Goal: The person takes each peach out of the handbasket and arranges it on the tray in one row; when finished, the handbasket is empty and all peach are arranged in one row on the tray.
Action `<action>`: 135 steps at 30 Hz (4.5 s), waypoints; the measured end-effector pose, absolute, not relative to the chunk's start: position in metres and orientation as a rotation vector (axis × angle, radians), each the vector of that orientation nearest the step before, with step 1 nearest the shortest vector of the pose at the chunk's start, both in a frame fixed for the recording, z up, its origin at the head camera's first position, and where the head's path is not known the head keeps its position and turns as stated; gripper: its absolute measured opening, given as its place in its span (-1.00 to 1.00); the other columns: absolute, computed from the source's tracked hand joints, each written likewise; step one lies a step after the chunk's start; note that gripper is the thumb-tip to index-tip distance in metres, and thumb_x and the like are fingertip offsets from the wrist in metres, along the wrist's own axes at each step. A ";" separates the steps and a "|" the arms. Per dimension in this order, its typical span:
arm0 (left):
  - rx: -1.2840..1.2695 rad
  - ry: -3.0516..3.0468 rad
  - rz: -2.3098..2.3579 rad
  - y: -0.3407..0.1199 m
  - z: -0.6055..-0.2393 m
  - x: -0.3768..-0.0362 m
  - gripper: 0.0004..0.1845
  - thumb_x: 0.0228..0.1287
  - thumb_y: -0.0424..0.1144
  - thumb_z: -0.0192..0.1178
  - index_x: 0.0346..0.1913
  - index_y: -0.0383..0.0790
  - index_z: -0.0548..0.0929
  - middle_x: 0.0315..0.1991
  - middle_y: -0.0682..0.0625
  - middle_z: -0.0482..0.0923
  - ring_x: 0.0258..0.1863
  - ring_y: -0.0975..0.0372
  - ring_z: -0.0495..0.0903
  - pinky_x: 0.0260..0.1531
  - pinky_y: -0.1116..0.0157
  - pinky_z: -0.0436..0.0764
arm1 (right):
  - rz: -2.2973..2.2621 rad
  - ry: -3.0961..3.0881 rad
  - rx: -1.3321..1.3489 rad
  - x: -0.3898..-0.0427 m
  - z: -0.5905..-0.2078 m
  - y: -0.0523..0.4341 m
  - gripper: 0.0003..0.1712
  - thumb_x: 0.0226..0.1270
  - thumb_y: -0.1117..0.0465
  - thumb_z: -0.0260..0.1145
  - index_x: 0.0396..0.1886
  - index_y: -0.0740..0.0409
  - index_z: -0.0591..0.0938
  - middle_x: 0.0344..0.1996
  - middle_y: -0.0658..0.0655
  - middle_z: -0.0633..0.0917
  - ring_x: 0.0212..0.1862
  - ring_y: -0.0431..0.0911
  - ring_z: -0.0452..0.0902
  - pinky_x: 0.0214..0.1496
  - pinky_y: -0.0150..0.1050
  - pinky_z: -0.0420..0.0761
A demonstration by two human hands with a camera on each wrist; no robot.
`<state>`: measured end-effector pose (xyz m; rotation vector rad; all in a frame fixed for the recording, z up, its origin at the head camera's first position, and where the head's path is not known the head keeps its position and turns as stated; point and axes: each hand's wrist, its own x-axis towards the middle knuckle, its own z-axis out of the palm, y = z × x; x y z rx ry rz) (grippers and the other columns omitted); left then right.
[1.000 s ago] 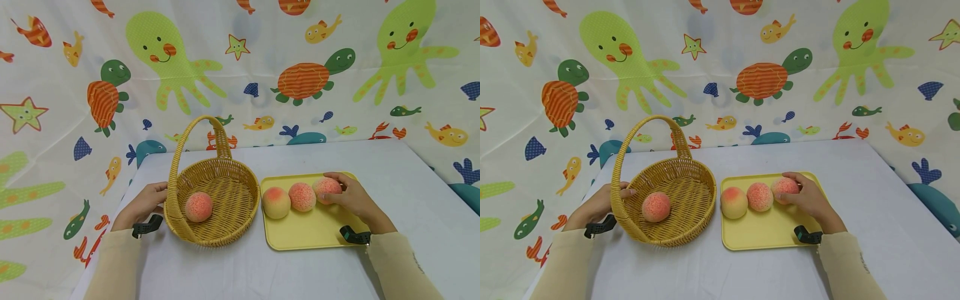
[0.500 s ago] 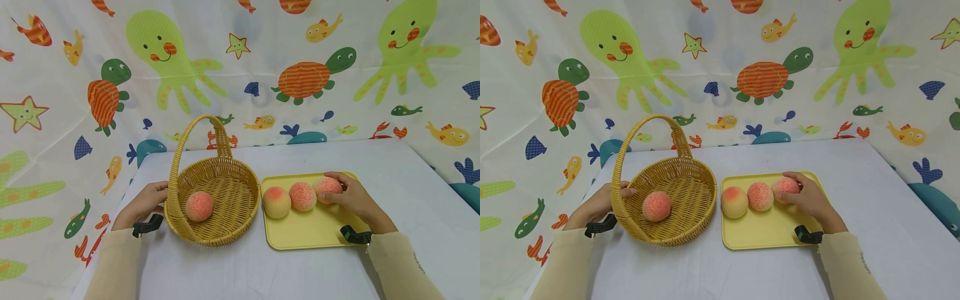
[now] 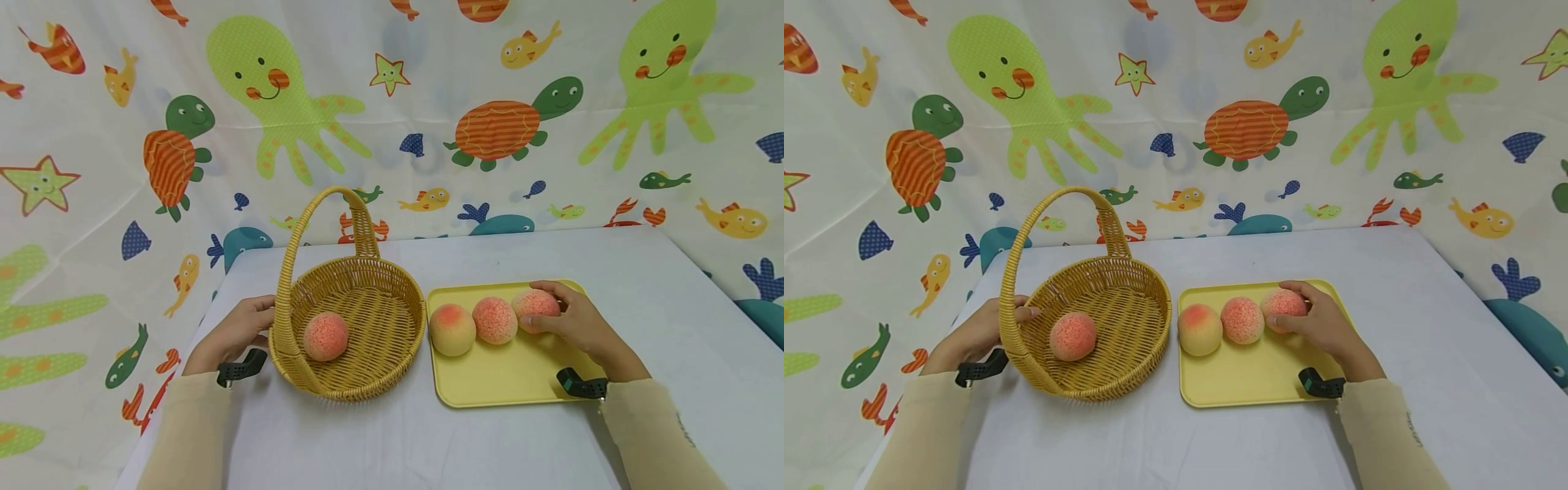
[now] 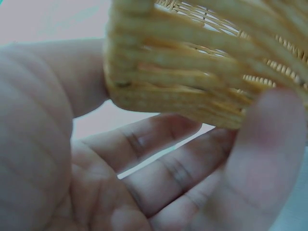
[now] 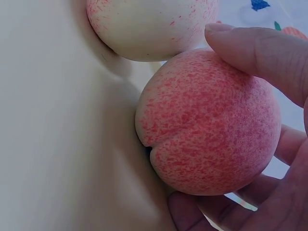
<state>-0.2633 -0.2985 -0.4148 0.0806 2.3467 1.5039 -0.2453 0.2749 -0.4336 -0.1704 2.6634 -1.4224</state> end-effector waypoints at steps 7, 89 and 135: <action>0.070 2.345 1.504 -0.298 -0.415 -0.263 -0.54 0.58 -0.17 0.08 0.33 -0.46 0.50 -0.10 -0.06 0.71 -0.17 0.16 0.70 -0.16 0.10 0.77 | -1.429 2.652 -0.168 -0.245 -0.434 0.275 -0.07 0.33 0.04 0.51 0.56 0.24 0.31 0.23 0.38 0.54 0.05 0.05 0.53 -0.04 -0.40 0.59; 0.040 2.351 1.503 -0.297 -0.417 -0.265 -0.51 0.60 -0.10 0.09 0.35 -0.39 0.53 -0.10 -0.07 0.70 -0.15 0.11 0.68 -0.20 0.10 0.77 | -1.168 2.143 -0.822 -0.303 -0.375 -0.004 -0.05 0.26 0.01 0.53 0.60 0.02 0.34 0.50 0.28 0.39 0.53 0.16 0.28 0.45 0.09 0.41; 0.041 2.350 1.510 -0.296 -0.416 -0.262 -0.50 0.57 -0.09 0.10 0.34 -0.39 0.54 -0.10 -0.08 0.72 -0.16 0.11 0.69 -0.17 0.08 0.77 | -1.047 2.058 -0.867 -0.302 -0.397 -0.031 -0.20 0.16 0.26 0.55 0.45 0.08 0.53 0.10 0.01 0.66 0.05 -0.16 0.57 0.08 -0.33 0.61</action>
